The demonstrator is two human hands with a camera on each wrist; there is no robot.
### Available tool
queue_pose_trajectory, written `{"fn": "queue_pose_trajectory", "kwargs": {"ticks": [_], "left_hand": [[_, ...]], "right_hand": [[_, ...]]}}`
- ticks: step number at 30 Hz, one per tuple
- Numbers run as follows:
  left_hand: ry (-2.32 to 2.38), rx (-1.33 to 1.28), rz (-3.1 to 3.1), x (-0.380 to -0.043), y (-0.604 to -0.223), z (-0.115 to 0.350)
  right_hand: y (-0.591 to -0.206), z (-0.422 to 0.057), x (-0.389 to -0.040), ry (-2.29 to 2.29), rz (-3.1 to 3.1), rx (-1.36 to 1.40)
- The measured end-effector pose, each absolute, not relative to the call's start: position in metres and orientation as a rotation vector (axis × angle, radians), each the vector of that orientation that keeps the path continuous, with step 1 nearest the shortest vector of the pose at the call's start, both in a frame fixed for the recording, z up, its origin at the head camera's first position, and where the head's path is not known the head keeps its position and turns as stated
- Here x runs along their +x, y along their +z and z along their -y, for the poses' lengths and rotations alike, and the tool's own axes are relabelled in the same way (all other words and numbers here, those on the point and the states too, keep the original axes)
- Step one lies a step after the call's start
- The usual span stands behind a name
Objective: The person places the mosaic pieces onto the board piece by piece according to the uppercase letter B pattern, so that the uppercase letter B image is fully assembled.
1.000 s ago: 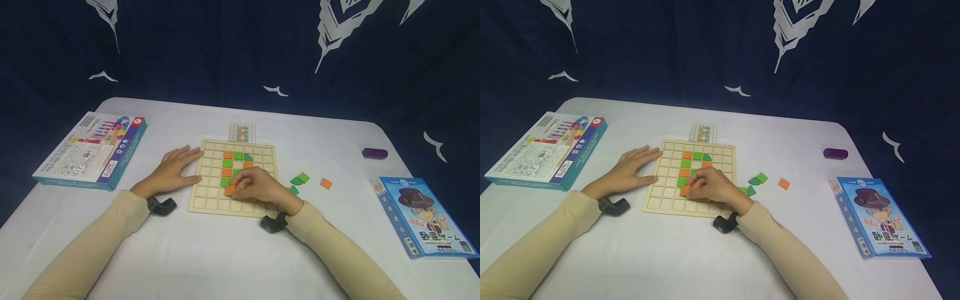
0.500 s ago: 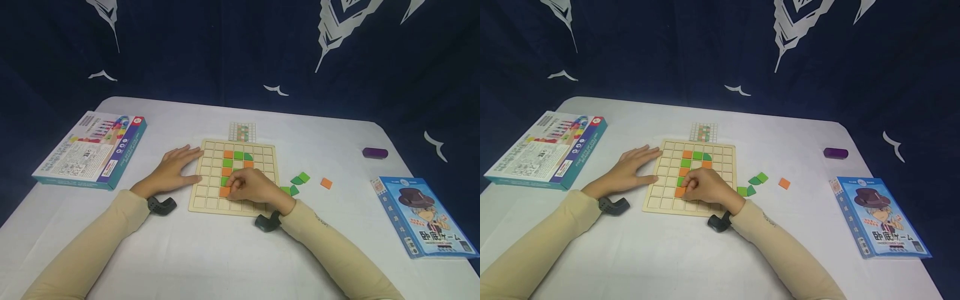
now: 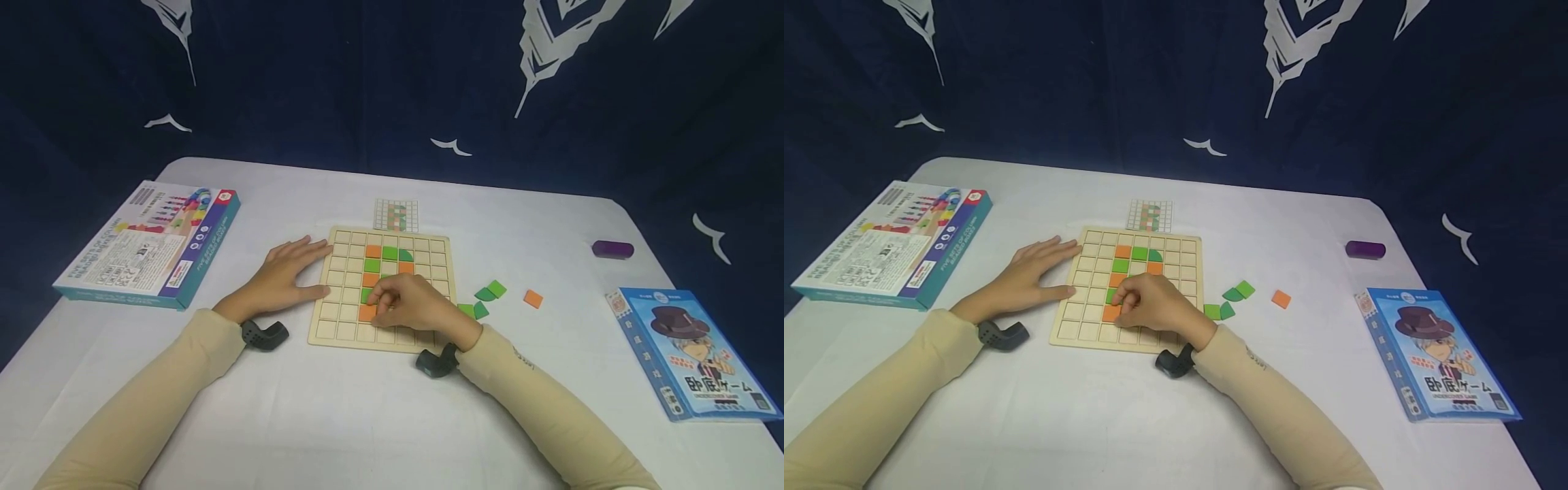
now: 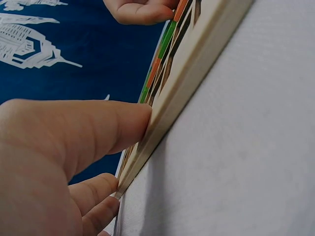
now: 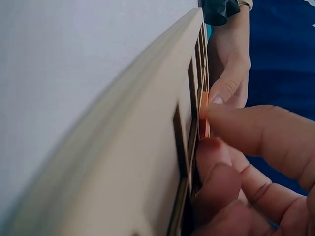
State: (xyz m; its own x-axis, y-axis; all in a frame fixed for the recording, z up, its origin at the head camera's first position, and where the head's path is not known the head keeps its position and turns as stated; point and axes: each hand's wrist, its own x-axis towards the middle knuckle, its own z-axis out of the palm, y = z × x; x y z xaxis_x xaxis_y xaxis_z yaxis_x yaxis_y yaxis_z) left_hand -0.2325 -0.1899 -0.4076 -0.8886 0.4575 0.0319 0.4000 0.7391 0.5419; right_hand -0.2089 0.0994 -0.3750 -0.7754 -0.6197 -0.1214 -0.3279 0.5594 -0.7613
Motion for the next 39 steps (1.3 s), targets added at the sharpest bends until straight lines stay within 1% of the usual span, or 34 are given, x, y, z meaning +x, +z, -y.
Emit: {"fn": "queue_pose_trajectory", "kwargs": {"ticks": [8,19,29,39], "left_hand": [[0.847,0.710,-2.838,-0.232,-0.408,0.190],[0.841,0.706,-2.843,-0.232,-0.409,0.190],[0.839,0.689,-2.835,-0.232,-0.410,0.191],[0.835,0.689,-2.838,-0.231,-0.409,0.189]], "right_hand": [[-0.375,-0.116,-0.213,-1.231,-2.234,-0.837],[-0.372,-0.149,-0.218,-1.429,-2.019,-0.722],[-0.373,-0.182,-0.220,-1.522,-2.021,-0.739],[-0.376,-0.217,-0.217,-1.521,-2.153,-0.629]]}}
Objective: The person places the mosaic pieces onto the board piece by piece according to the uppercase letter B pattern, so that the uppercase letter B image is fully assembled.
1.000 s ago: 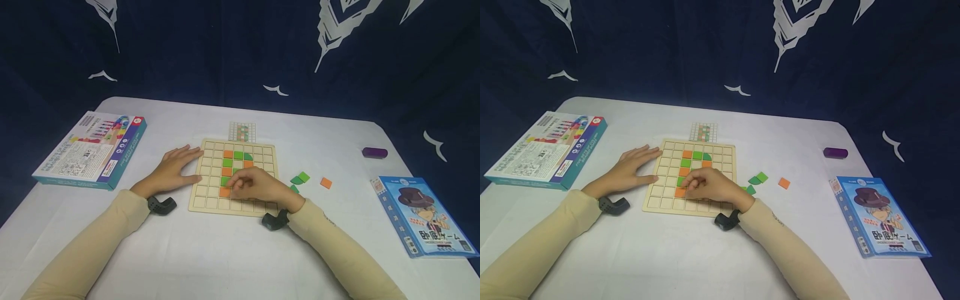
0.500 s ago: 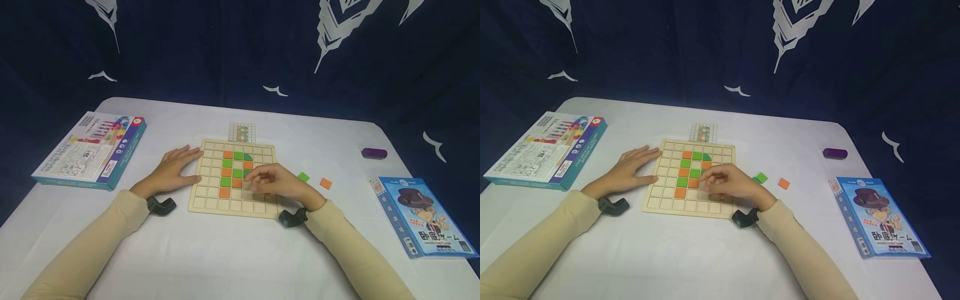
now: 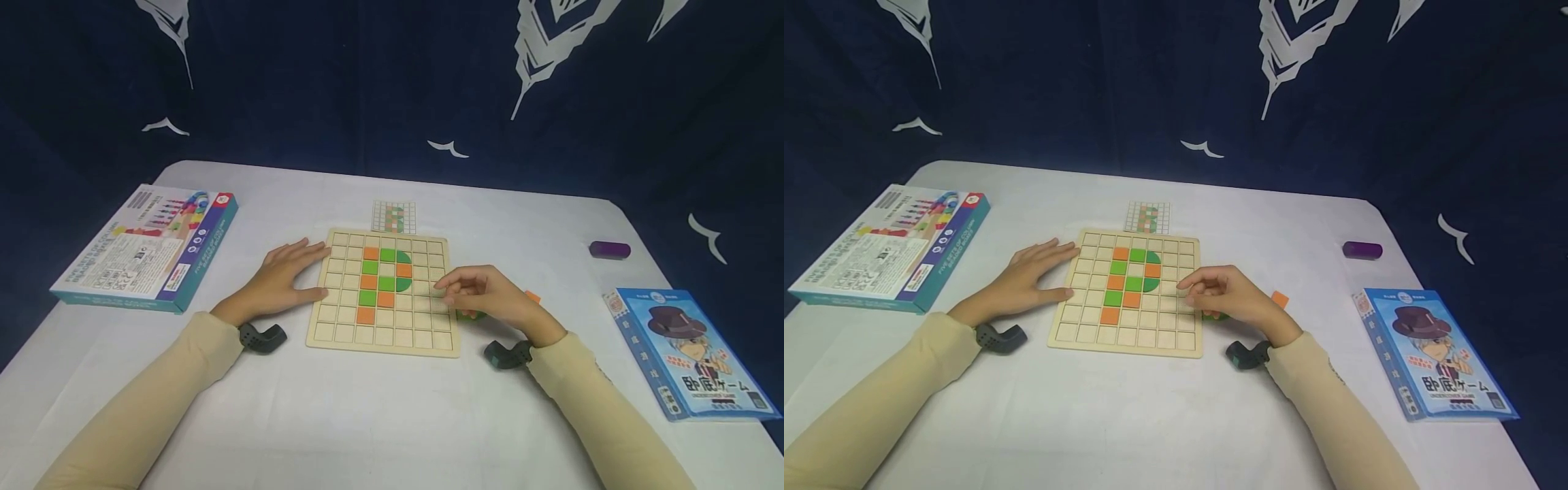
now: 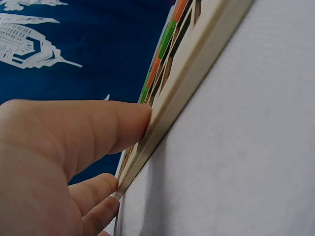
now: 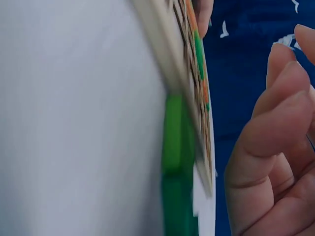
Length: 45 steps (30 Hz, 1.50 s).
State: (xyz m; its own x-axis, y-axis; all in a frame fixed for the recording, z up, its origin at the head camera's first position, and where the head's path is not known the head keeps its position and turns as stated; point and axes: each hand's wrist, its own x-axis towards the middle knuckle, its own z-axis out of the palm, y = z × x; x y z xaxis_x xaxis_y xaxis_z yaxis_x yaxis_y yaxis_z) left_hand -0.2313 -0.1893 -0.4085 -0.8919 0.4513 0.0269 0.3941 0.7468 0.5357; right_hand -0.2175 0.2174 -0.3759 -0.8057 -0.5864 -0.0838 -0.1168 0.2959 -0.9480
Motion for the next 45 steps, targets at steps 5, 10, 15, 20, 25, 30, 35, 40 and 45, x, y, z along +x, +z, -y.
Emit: {"fn": "queue_pose_trajectory", "kwargs": {"ticks": [5,10,15,20,25,30,35,40,45], "left_hand": [[0.832,0.689,-2.838,-0.232,-0.410,0.189],[0.833,0.686,-2.838,-0.233,-0.412,0.190],[0.844,0.681,-2.831,-0.232,-0.411,0.189],[0.839,0.687,-2.835,-0.232,-0.411,0.190],[0.837,0.698,-2.837,-0.232,-0.411,0.190],[0.842,0.699,-2.835,-0.231,-0.410,0.190],[0.849,0.701,-2.837,-0.231,-0.409,0.189],[0.852,0.698,-2.834,-0.232,-0.408,0.189],[0.848,0.698,-2.839,-0.231,-0.408,0.189]], "right_hand": [[-0.378,-0.235,-0.214,-1.511,-2.223,-0.564],[-0.378,-0.249,-0.211,-1.506,-2.289,-0.528],[-0.379,-0.257,-0.209,-1.517,-2.299,-0.516],[-0.381,-0.259,-0.210,-1.523,-2.293,-0.524],[-0.383,-0.260,-0.210,-1.514,-2.298,-0.528],[-0.386,-0.262,-0.212,-1.489,-2.311,-0.536],[-0.390,-0.264,-0.214,-1.460,-2.319,-0.557],[-0.392,-0.264,-0.215,-1.417,-2.328,-0.597],[-0.391,-0.263,-0.215,-1.332,-2.363,-0.634]]}}
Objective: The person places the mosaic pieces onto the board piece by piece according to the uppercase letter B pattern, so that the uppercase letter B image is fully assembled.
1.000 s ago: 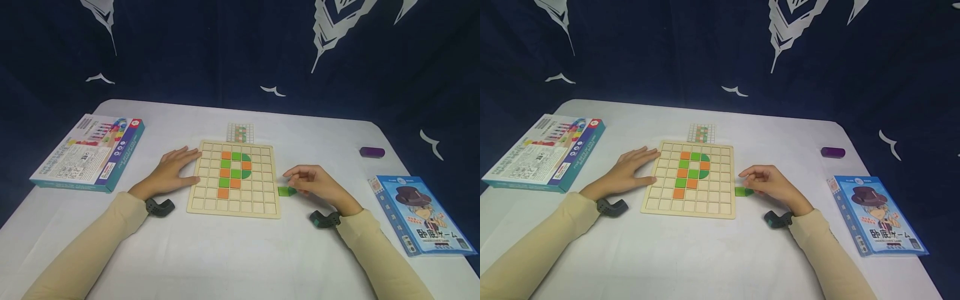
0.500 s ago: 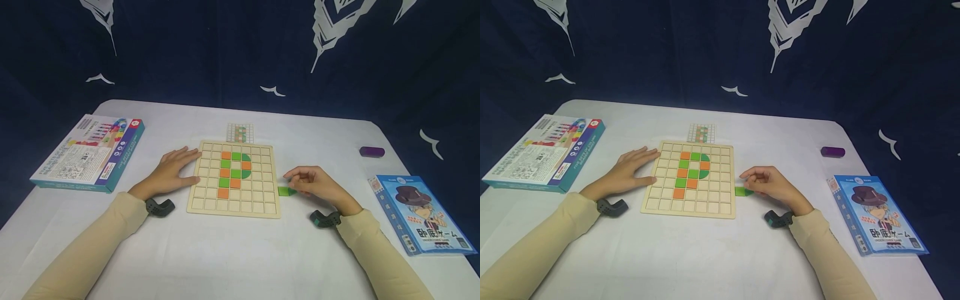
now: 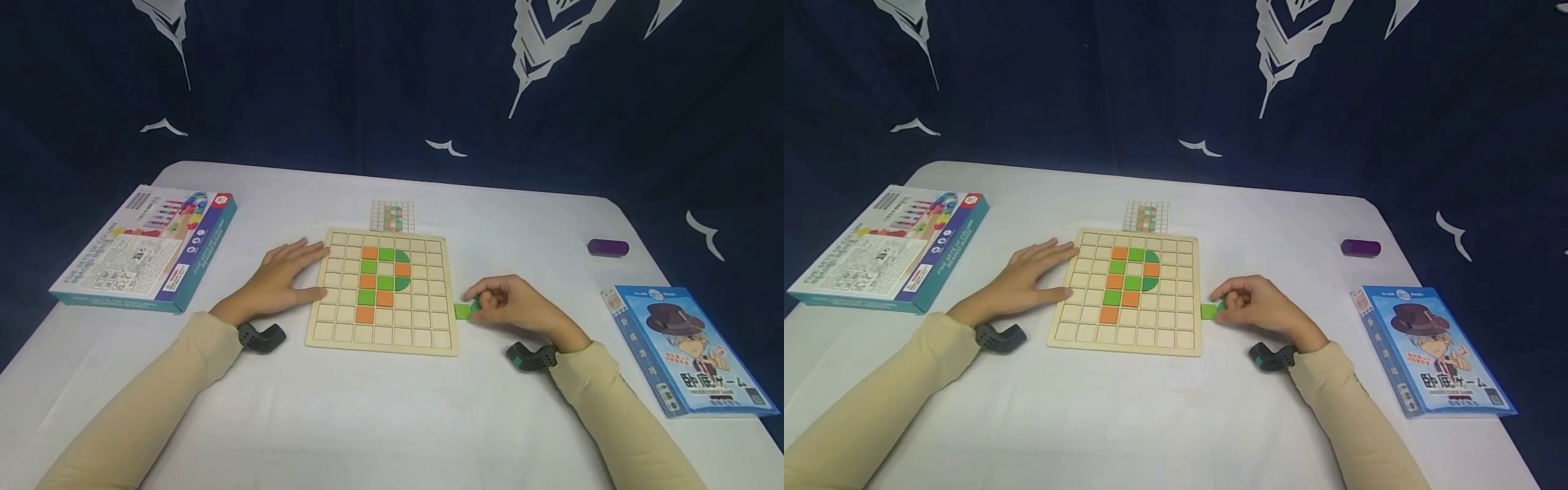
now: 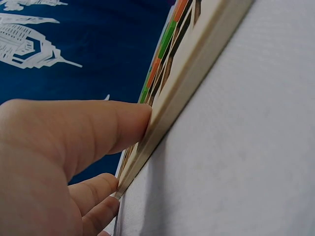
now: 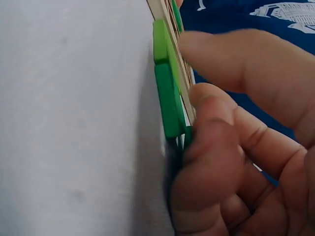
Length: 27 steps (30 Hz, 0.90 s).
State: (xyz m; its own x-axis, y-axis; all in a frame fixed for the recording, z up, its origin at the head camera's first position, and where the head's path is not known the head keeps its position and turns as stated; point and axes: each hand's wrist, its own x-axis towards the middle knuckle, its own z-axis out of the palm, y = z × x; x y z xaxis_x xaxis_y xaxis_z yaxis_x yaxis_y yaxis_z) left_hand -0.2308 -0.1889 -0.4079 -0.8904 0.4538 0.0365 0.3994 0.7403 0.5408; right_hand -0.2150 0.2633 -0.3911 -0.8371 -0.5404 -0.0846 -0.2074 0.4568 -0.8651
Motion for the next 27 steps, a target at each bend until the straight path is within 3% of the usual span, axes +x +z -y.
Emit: {"fn": "queue_pose_trajectory", "kwargs": {"ticks": [27], "left_hand": [[0.834,0.686,-2.836,-0.233,-0.412,0.190]], "right_hand": [[-0.384,-0.253,-0.207,-1.164,-2.580,-0.651]]}}
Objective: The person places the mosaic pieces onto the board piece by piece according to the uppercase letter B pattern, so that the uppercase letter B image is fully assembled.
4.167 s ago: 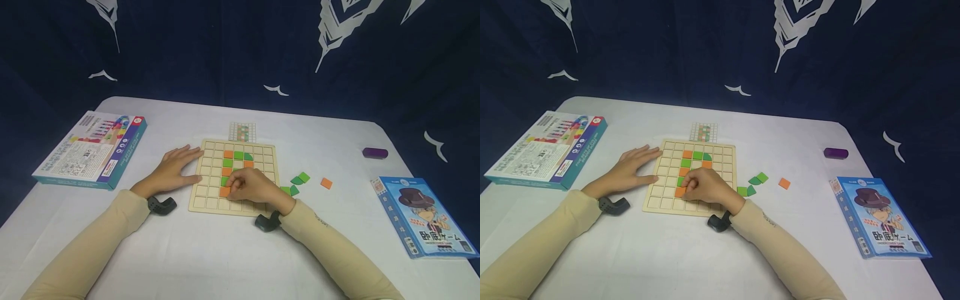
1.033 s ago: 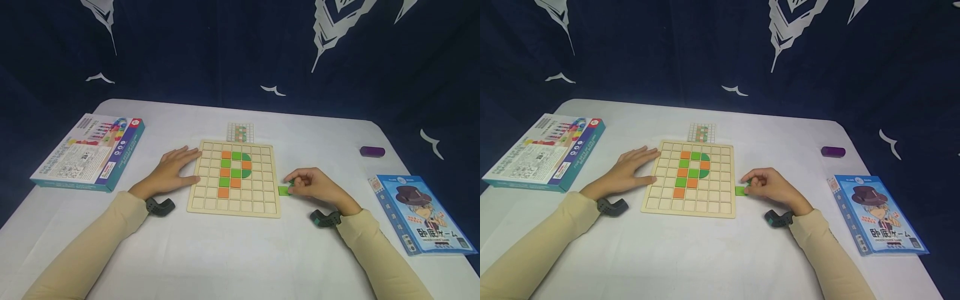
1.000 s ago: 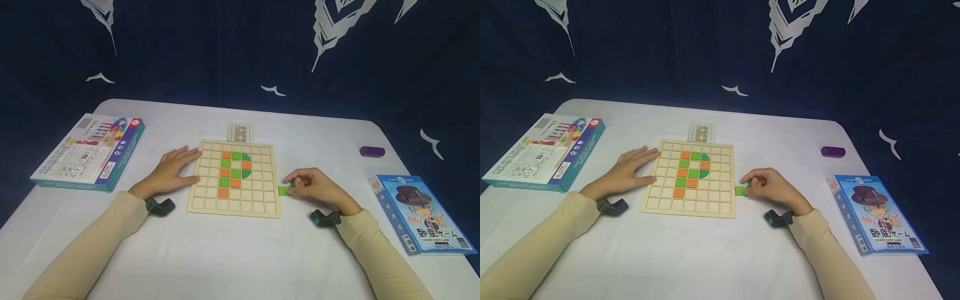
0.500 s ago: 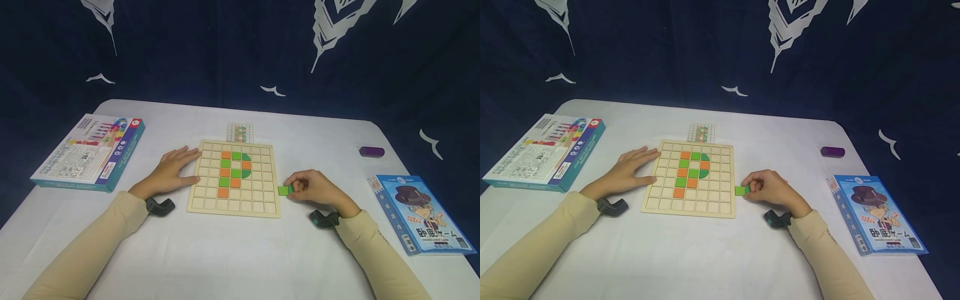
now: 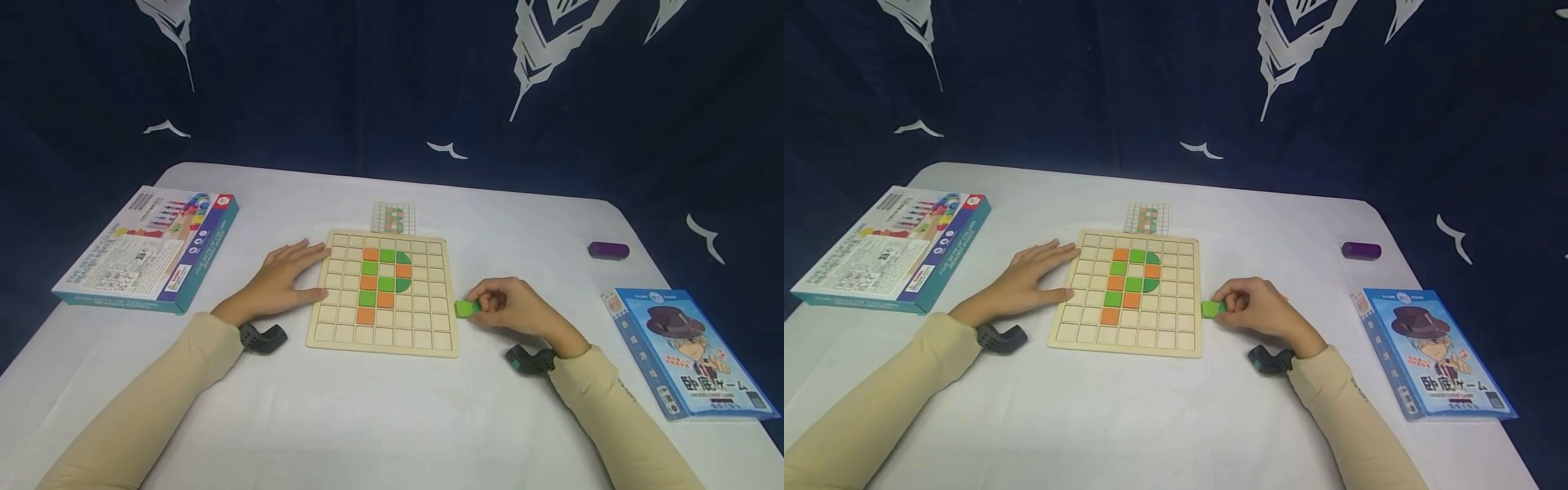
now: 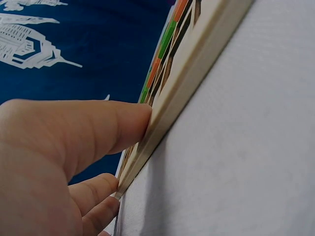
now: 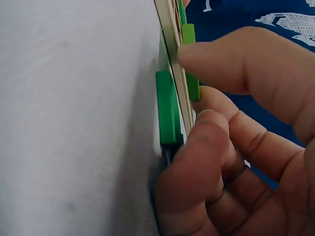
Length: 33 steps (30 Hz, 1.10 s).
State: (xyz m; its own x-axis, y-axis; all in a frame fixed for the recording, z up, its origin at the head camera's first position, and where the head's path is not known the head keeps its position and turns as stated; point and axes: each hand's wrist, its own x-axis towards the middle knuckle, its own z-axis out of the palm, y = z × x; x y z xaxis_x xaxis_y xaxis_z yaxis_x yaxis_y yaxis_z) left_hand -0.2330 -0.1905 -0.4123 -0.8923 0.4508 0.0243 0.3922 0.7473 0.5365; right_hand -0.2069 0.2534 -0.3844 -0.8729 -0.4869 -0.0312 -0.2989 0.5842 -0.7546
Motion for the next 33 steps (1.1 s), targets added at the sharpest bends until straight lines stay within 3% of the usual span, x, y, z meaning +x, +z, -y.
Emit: {"fn": "queue_pose_trajectory", "kwargs": {"ticks": [33], "left_hand": [[0.825,0.710,-2.852,-0.232,-0.410,0.190]], "right_hand": [[-0.367,-0.192,-0.202,-1.383,-2.251,-0.547]]}}
